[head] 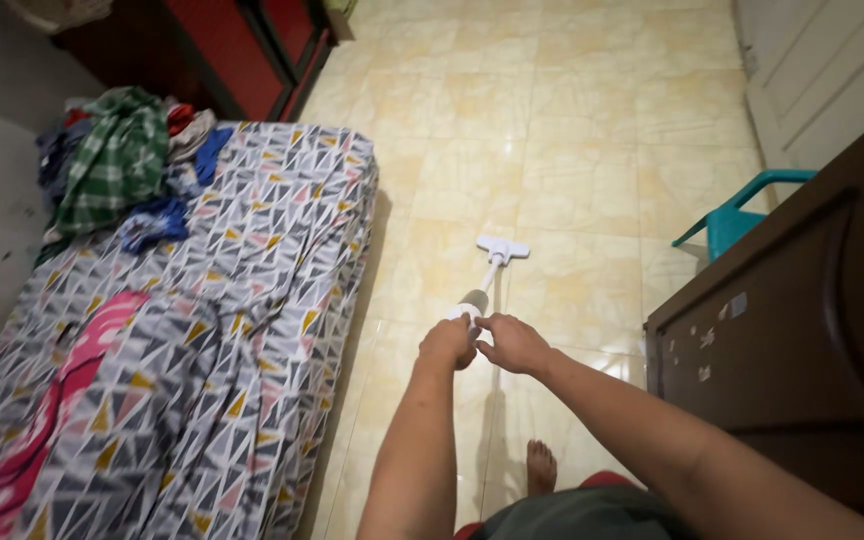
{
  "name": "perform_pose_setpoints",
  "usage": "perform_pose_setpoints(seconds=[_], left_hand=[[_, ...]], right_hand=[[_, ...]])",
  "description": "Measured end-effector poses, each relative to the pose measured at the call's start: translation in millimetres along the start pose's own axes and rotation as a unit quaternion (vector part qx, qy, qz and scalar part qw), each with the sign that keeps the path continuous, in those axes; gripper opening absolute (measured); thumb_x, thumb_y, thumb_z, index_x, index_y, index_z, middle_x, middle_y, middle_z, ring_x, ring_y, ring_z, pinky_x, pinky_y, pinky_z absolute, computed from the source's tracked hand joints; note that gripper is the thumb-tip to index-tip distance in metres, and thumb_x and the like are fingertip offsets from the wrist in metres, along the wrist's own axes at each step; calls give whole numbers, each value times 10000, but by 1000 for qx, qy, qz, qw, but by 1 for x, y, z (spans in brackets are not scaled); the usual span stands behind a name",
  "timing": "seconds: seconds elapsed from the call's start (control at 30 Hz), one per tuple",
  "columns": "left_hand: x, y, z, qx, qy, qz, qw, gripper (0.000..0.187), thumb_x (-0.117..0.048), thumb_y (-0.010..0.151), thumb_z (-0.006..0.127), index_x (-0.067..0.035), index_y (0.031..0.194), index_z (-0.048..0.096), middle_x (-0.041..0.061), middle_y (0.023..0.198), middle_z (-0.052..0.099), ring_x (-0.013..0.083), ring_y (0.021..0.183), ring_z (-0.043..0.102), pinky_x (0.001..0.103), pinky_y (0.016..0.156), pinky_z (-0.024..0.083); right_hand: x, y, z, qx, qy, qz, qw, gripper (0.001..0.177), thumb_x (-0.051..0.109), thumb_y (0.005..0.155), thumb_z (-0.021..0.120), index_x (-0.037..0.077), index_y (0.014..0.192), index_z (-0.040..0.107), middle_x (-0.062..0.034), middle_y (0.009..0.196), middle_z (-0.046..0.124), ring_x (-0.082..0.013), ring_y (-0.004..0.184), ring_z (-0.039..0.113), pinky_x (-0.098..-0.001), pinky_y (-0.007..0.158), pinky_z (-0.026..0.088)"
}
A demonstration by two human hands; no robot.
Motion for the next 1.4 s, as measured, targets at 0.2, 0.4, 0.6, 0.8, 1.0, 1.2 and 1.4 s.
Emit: perform_pose_setpoints(seconds=[0.2, 0.4, 0.6, 0.8, 1.0, 1.2, 1.4], left_hand=[[-56, 15, -7, -16, -19, -3, 1000, 612, -244, 942, 670, -242, 1514, 451, 98, 1326, 653, 295, 1236, 633, 583, 1080, 434], [-42, -2, -3, -9, -24, -17, 1000, 642, -180, 914, 690, -266, 1507, 459, 105, 1319, 641, 299, 1231, 631, 615, 1142, 338], [24, -45, 10, -14, -36, -38, 999, 682, -126, 890, 675, -322, 1515, 485, 61, 1288, 681, 266, 1210, 648, 550, 1138, 363], [113, -134, 30, -10, -51, -81, 995, 631, -99, 880, 666, -363, 1448, 585, 46, 1272, 708, 237, 1221, 645, 540, 1161, 340], [203, -226, 52, -12, -65, -122, 990, 592, -152, 840, 741, -386, 1375, 643, 16, 1313, 692, 216, 1251, 629, 519, 1147, 374], [262, -280, 56, -23, -35, -131, 990, 567, -172, 846, 737, -380, 1368, 658, 32, 1316, 693, 231, 1254, 636, 515, 1138, 386], [257, -261, 38, -40, 2, -109, 993, 567, -179, 873, 687, -384, 1397, 624, 32, 1317, 685, 234, 1250, 635, 543, 1142, 383]], right_hand=[[-49, 18, -29, -30, 22, 16, 999, 553, 253, 855, 701, 65, 1367, 610, -179, 1205, 682, -357, 1144, 633, -448, 1001, 503], [-39, 12, -18, -12, 19, 20, 1000, 548, 275, 855, 710, 101, 1367, 618, -179, 1202, 677, -355, 1135, 637, -446, 996, 504], [8, -6, 28, 27, 6, 8, 1000, 514, 297, 884, 693, 120, 1361, 624, -166, 1185, 681, -346, 1143, 633, -447, 999, 505], [69, -36, 113, 46, 2, -64, 997, 508, 305, 859, 722, 104, 1320, 645, -182, 1195, 690, -367, 1134, 640, -456, 989, 507], [147, -87, 183, 105, 21, -133, 985, 568, 291, 859, 722, 79, 1370, 594, -200, 1212, 701, -379, 1135, 654, -455, 991, 516], [203, -125, 225, 155, 45, -147, 976, 714, 288, 878, 720, 62, 1493, 437, -229, 1311, 625, -384, 1209, 603, -447, 1037, 475], [199, -110, 221, 130, 53, -152, 978, 795, 300, 875, 723, 66, 1541, 357, -223, 1370, 589, -382, 1252, 580, -438, 1067, 461]])
Point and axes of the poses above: each hand's wrist, its own y-axis towards the middle knuckle, its own z-axis out of the palm, x = y × z, the point moved 3 cm from there along y, towards the middle knuckle
